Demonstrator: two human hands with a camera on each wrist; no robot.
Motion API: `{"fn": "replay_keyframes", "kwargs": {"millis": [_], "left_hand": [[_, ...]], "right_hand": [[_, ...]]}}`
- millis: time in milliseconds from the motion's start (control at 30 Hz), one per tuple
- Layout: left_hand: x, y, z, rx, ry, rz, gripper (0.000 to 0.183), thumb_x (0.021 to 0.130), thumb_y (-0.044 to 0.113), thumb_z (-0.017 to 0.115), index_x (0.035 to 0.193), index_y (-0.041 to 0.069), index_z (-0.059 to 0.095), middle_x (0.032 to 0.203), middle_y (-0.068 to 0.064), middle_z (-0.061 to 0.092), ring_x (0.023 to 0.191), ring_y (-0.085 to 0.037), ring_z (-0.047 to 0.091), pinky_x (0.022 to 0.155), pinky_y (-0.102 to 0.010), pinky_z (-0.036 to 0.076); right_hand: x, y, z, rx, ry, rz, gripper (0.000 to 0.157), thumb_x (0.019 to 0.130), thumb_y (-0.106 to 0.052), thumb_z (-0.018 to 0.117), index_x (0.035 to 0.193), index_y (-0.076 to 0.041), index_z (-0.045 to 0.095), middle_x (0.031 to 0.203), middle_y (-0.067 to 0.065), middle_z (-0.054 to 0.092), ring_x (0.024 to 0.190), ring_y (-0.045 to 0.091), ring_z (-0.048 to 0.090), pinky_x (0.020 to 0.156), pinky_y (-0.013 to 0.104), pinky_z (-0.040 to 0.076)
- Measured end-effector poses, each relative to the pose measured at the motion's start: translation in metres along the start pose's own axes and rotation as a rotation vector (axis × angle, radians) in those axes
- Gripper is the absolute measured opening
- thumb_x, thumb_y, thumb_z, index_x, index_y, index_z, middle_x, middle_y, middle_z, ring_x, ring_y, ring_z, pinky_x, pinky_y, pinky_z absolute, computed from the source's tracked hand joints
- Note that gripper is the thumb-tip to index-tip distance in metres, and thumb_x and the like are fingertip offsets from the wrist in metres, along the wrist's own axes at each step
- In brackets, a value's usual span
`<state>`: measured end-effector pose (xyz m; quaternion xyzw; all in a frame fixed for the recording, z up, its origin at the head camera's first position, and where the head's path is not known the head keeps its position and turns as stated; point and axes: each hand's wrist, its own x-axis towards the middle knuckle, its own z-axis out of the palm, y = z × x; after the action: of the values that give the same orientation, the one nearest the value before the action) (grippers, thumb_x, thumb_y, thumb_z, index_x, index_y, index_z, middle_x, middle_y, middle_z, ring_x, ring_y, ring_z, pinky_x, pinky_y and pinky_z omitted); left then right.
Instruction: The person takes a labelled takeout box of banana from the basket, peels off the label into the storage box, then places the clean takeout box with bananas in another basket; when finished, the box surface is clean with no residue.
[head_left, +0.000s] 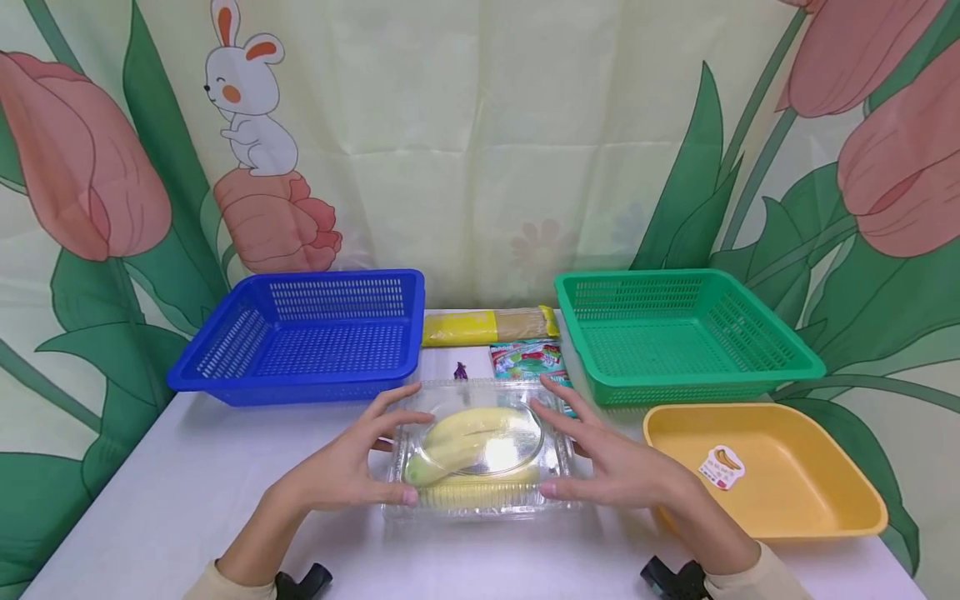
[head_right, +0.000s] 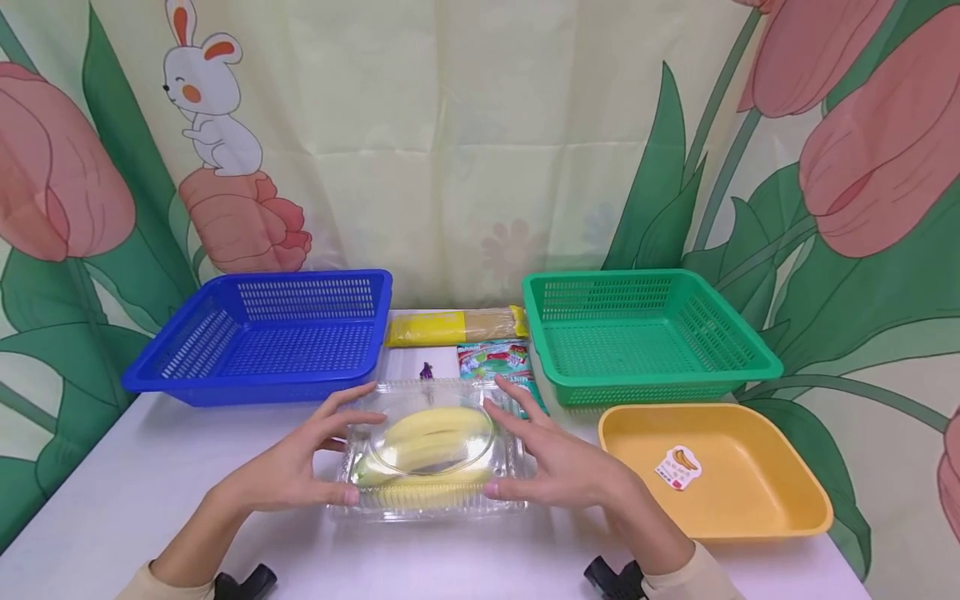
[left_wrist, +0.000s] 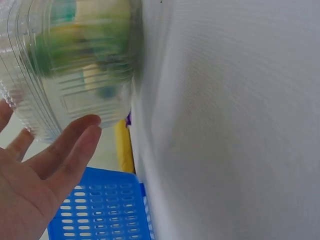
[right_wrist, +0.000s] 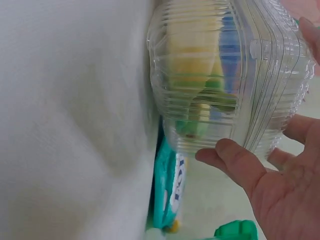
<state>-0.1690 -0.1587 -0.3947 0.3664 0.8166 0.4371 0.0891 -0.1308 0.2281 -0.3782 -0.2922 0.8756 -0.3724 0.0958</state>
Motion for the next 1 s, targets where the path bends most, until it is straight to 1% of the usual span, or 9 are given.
{"fn": "replay_keyframes", "kwargs": {"millis": [67, 100, 233, 333, 467, 567, 667, 800, 1000], "left_hand": [[0.000, 0.002, 0.000, 0.011, 0.008, 0.010, 0.081, 0.077, 0.029, 0.092, 0.147, 0.032, 0.052, 0.170, 0.004, 0.015, 0.146, -0.043, 0.035, 0.094, -0.042, 0.057], [-0.001, 0.002, -0.001, 0.015, 0.013, 0.016, 0.081, 0.077, 0.029, 0.092, 0.147, 0.031, 0.052, 0.170, 0.004, 0.015, 0.146, -0.043, 0.034, 0.094, -0.042, 0.057], [-0.003, 0.010, -0.005, 0.041, 0.036, 0.028, 0.076, 0.081, 0.034, 0.089, 0.148, 0.027, 0.054, 0.170, 0.004, 0.016, 0.147, -0.038, 0.035, 0.095, -0.042, 0.056], [-0.002, 0.017, -0.008, 0.065, 0.058, 0.047, 0.073, 0.084, 0.035, 0.086, 0.149, 0.024, 0.054, 0.170, 0.003, 0.016, 0.148, -0.033, 0.034, 0.096, -0.043, 0.056], [0.001, 0.023, -0.010, 0.096, 0.085, 0.075, 0.073, 0.085, 0.035, 0.086, 0.150, 0.026, 0.053, 0.170, 0.001, 0.015, 0.150, -0.033, 0.031, 0.097, -0.046, 0.055], [0.002, 0.026, -0.010, 0.116, 0.108, 0.090, 0.074, 0.084, 0.035, 0.086, 0.150, 0.029, 0.052, 0.170, 0.000, 0.015, 0.150, -0.033, 0.031, 0.096, -0.044, 0.056], [0.004, 0.029, -0.012, 0.123, 0.146, 0.090, 0.073, 0.083, 0.035, 0.087, 0.147, 0.032, 0.053, 0.170, 0.003, 0.015, 0.148, -0.031, 0.032, 0.093, -0.043, 0.056], [0.007, 0.034, -0.017, 0.136, 0.193, 0.102, 0.074, 0.080, 0.033, 0.088, 0.146, 0.032, 0.054, 0.169, 0.005, 0.015, 0.147, -0.031, 0.031, 0.091, -0.044, 0.055], [0.012, 0.039, -0.030, 0.174, 0.225, 0.114, 0.089, 0.070, 0.035, 0.094, 0.149, 0.034, 0.051, 0.170, 0.004, 0.010, 0.142, -0.033, 0.034, 0.090, -0.047, 0.054]], "right_hand": [[0.000, -0.002, -0.002, -0.012, 0.005, -0.014, 0.093, 0.092, -0.044, 0.076, 0.165, -0.026, 0.023, 0.172, -0.004, -0.004, 0.153, 0.041, 0.025, 0.103, 0.058, 0.050], [0.001, -0.003, -0.003, -0.016, 0.007, -0.019, 0.093, 0.092, -0.044, 0.076, 0.165, -0.027, 0.022, 0.172, -0.004, -0.004, 0.153, 0.040, 0.026, 0.103, 0.058, 0.050], [0.002, -0.009, -0.009, -0.024, 0.018, -0.040, 0.093, 0.091, -0.043, 0.077, 0.165, -0.025, 0.023, 0.172, -0.004, -0.003, 0.151, 0.042, 0.028, 0.101, 0.058, 0.051], [0.003, -0.012, -0.014, -0.039, 0.041, -0.057, 0.093, 0.090, -0.042, 0.078, 0.164, -0.024, 0.026, 0.172, -0.006, -0.001, 0.151, 0.040, 0.030, 0.100, 0.058, 0.052], [0.005, -0.013, -0.021, -0.036, 0.072, -0.100, 0.093, 0.089, -0.038, 0.080, 0.164, -0.022, 0.027, 0.173, -0.003, -0.001, 0.153, 0.040, 0.026, 0.097, 0.059, 0.053], [0.006, -0.015, -0.024, -0.040, 0.093, -0.128, 0.094, 0.088, -0.035, 0.082, 0.164, -0.021, 0.027, 0.173, -0.001, -0.002, 0.153, 0.041, 0.022, 0.096, 0.060, 0.053], [0.009, -0.019, -0.027, -0.047, 0.115, -0.154, 0.096, 0.087, -0.033, 0.083, 0.164, -0.021, 0.027, 0.173, -0.002, -0.001, 0.154, 0.040, 0.021, 0.095, 0.061, 0.053], [0.014, -0.025, -0.032, -0.047, 0.146, -0.177, 0.099, 0.084, -0.033, 0.085, 0.164, -0.024, 0.027, 0.173, -0.006, -0.001, 0.154, 0.038, 0.020, 0.095, 0.059, 0.055], [0.025, -0.030, -0.037, -0.062, 0.153, -0.241, 0.114, 0.074, -0.033, 0.093, 0.165, -0.021, 0.025, 0.173, -0.003, -0.004, 0.155, 0.040, 0.016, 0.095, 0.062, 0.053]]}}
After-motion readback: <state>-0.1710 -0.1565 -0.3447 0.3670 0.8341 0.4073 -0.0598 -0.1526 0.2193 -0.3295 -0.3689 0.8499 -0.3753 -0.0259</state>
